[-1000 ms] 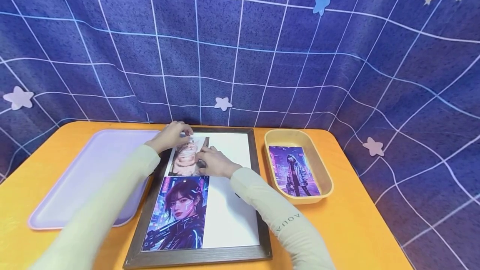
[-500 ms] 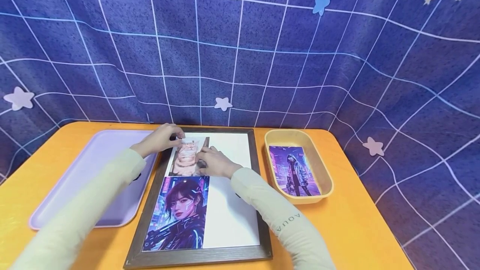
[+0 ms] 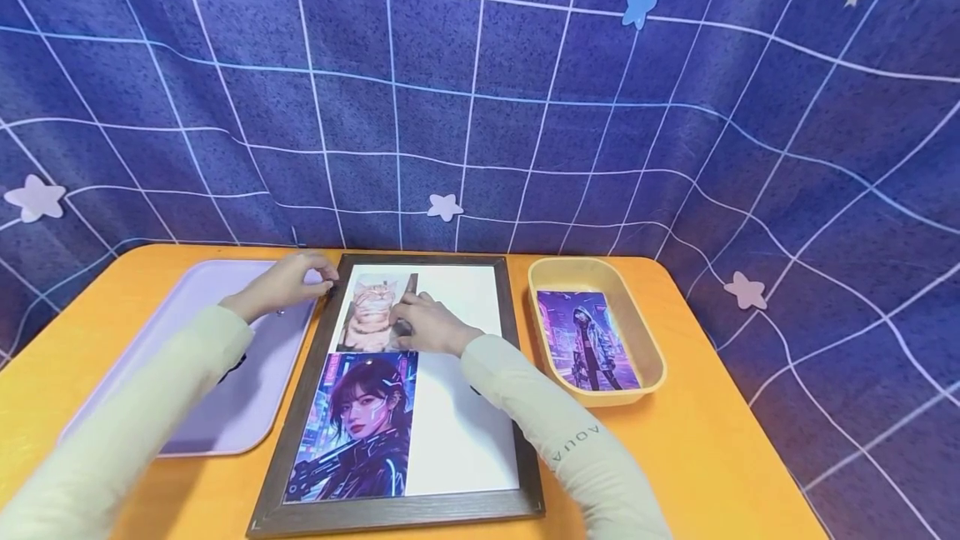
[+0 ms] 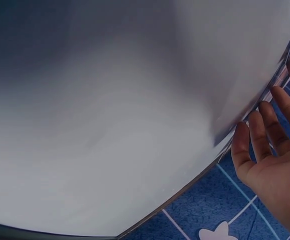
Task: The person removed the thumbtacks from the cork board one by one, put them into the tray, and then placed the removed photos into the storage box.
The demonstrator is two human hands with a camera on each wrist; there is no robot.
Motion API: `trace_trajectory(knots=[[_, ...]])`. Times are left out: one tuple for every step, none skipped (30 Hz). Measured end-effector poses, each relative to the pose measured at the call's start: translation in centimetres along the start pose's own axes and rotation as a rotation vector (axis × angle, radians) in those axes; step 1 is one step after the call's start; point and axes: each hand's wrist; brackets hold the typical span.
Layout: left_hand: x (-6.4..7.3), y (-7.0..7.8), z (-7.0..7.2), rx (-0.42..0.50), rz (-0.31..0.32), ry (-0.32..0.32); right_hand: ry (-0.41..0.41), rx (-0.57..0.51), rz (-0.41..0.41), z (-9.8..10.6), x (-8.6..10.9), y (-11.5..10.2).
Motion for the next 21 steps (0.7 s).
trace_trajectory(knots=[[0.2,-0.2,0.1,0.002,0.001,0.005,0.0,0.001,0.0,0.0,0.0,0.0],[0.3,-0.4,0.1,0.003,0.002,0.01,0.0,0.001,-0.002,0.0,0.0,0.0],[0.5,-0.5,0.2,0.005,0.007,0.014,0.001,0.0,-0.003,0.0,0.0,0.0],[0.7,-0.6,0.3,0.006,0.008,0.019,0.0,-0.001,-0.006,0.0,0.0,0.0],[0.9,-0.7,0.3,0.01,0.01,0.022,0.001,-0.002,-0.006,0.0,-0.1,0.0],[1.1,-0.9,0.4,0.011,0.01,0.026,0.003,-0.003,-0.006,0.0,0.0,0.0],[1.3,-1.0,0.5,0.014,0.007,0.031,0.003,-0.001,-0.007,0.0,0.0,0.0],[1.5,-1.2,0.6,0.019,0.009,0.035,0.003,-0.002,-0.008,0.0,0.0,-0.1],[1.8,-1.3,0.6,0.021,0.016,0.038,0.004,-0.001,-0.008,0.0,0.0,-0.1],[2.0,-1.5,0.7,0.022,0.019,0.04,0.005,-0.003,-0.007,0.0,0.0,-0.1],[2.2,-1.6,0.8,0.022,0.029,0.041,0.006,-0.003,-0.005,0.0,0.1,-0.2],[2.4,-1.8,0.8,0.024,0.036,0.04,0.006,-0.003,-0.005,0.1,0.1,-0.2],[2.6,-1.9,0.9,0.027,0.048,0.039,0.007,-0.003,-0.004,0.1,0.1,-0.2],[2.8,-2.0,0.9,0.028,0.059,0.038,0.008,-0.006,-0.004,0.1,0.1,-0.2],[2.9,-2.1,0.9,0.025,0.062,0.036,0.009,-0.005,-0.004,0.1,0.1,-0.2],[3.1,-2.3,0.9,0.023,0.063,0.035,0.009,-0.006,-0.005,0.1,0.1,-0.2],[3.2,-2.5,0.9,0.022,0.064,0.034,0.009,-0.004,-0.007,0.2,0.1,-0.2],[3.4,-2.6,1.0,0.023,0.062,0.034,0.008,-0.002,-0.008,0.2,0.1,-0.2],[3.5,-2.7,1.0,0.02,0.061,0.036,0.007,-0.002,-0.01,0.1,0.1,-0.2],[3.6,-2.8,1.0,0.017,0.057,0.038,0.007,0.0,-0.01,0.1,0.1,-0.2],[3.7,-3.0,1.0,0.013,0.056,0.039,0.007,0.002,-0.011,0.1,0.1,-0.2]])
Point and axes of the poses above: each hand's wrist, its own x-axis away from the middle knuckle, its own z-axis out of the back of the hand, y = z × x
